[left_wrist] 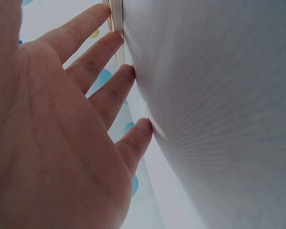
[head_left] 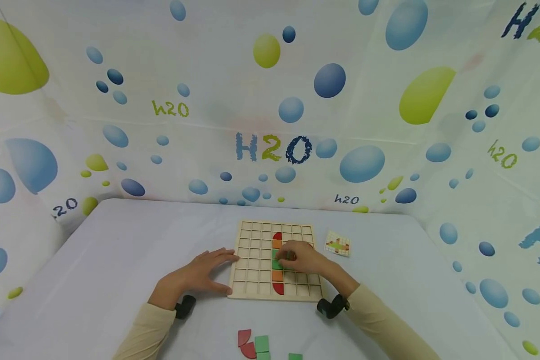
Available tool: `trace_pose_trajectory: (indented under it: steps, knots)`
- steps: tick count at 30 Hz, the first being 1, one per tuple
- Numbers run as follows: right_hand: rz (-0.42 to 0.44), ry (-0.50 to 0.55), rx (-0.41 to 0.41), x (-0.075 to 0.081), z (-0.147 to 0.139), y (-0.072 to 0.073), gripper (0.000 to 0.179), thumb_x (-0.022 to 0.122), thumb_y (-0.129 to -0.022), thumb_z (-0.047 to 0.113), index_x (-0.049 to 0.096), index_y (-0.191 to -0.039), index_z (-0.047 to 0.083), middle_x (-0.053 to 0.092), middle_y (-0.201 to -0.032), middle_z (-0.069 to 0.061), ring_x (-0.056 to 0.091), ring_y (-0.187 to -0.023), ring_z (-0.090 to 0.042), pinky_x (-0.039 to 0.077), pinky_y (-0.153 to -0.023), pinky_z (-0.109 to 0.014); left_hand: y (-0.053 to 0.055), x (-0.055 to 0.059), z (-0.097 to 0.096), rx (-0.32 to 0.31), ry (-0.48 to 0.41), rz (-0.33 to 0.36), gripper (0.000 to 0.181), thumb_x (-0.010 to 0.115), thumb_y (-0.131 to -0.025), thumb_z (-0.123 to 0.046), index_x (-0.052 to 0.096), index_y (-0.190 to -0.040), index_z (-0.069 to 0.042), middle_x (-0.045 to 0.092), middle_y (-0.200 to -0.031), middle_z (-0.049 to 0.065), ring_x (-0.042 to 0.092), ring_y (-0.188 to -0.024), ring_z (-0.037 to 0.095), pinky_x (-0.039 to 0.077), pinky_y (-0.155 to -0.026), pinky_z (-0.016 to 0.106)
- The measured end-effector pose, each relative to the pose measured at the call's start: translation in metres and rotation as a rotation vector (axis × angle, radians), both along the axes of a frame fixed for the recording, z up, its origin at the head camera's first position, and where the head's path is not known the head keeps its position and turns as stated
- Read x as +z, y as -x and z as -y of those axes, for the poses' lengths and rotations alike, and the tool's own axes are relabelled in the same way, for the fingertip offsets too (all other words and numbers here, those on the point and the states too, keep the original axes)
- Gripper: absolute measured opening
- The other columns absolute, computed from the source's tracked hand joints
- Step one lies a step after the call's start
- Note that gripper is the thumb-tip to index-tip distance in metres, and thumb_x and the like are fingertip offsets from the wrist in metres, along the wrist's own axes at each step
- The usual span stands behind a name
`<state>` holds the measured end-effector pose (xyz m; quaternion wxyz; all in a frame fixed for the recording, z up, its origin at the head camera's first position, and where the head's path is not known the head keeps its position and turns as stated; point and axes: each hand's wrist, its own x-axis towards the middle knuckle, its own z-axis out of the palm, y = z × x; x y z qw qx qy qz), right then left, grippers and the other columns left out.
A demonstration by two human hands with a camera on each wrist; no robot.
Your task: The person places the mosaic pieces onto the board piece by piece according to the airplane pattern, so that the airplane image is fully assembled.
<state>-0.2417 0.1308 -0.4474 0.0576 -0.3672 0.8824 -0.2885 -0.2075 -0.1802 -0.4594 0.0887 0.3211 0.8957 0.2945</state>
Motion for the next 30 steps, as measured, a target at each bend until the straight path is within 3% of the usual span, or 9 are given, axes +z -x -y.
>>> trace_pose_trajectory:
  steps: [7, 17, 23, 30]
  knots:
    - [0.096, 0.031, 0.035, 0.001, 0.003, -0.013, 0.013, 0.065, -0.094, 0.014, 0.071, -0.103, 0.008, 0.064, -0.098, 0.0, 0.052, -0.077, -0.006, 0.05, -0.069, -0.021, 0.0, -0.001, 0.0, -0.005, 0.006, -0.017, 0.078, 0.081, -0.077, -0.04, 0.049, -0.139, -0.006, 0.041, -0.148, 0.021, 0.032, -0.139, 0.044, 0.018, -0.111, 0.068]
    - [0.119, -0.036, 0.079, 0.003, 0.009, -0.029, 0.012, 0.065, -0.094, 0.015, 0.071, -0.103, 0.01, 0.064, -0.097, 0.004, 0.052, -0.081, -0.004, 0.051, -0.072, -0.018, 0.002, -0.004, 0.001, -0.011, 0.007, -0.029, 0.078, 0.081, -0.077, -0.04, 0.049, -0.139, -0.006, 0.042, -0.148, 0.02, 0.033, -0.139, 0.044, 0.018, -0.111, 0.068]
    - [0.14, -0.024, 0.067, 0.005, 0.01, -0.038, 0.013, 0.065, -0.094, 0.015, 0.071, -0.104, 0.01, 0.063, -0.096, 0.005, 0.052, -0.08, -0.004, 0.05, -0.07, -0.019, 0.001, -0.002, -0.001, -0.016, 0.001, -0.041, 0.077, 0.081, -0.077, -0.039, 0.05, -0.138, -0.005, 0.042, -0.147, 0.021, 0.033, -0.138, 0.045, 0.019, -0.11, 0.069]
    - [0.184, -0.014, 0.099, 0.005, 0.011, -0.049, 0.01, 0.065, -0.094, 0.013, 0.072, -0.1, 0.012, 0.06, -0.09, 0.011, 0.051, -0.078, -0.002, 0.051, -0.07, -0.017, -0.001, -0.001, -0.001, 0.01, 0.002, 0.014, 0.077, 0.082, -0.076, -0.039, 0.05, -0.139, -0.007, 0.04, -0.149, 0.02, 0.029, -0.14, 0.044, 0.017, -0.112, 0.067]
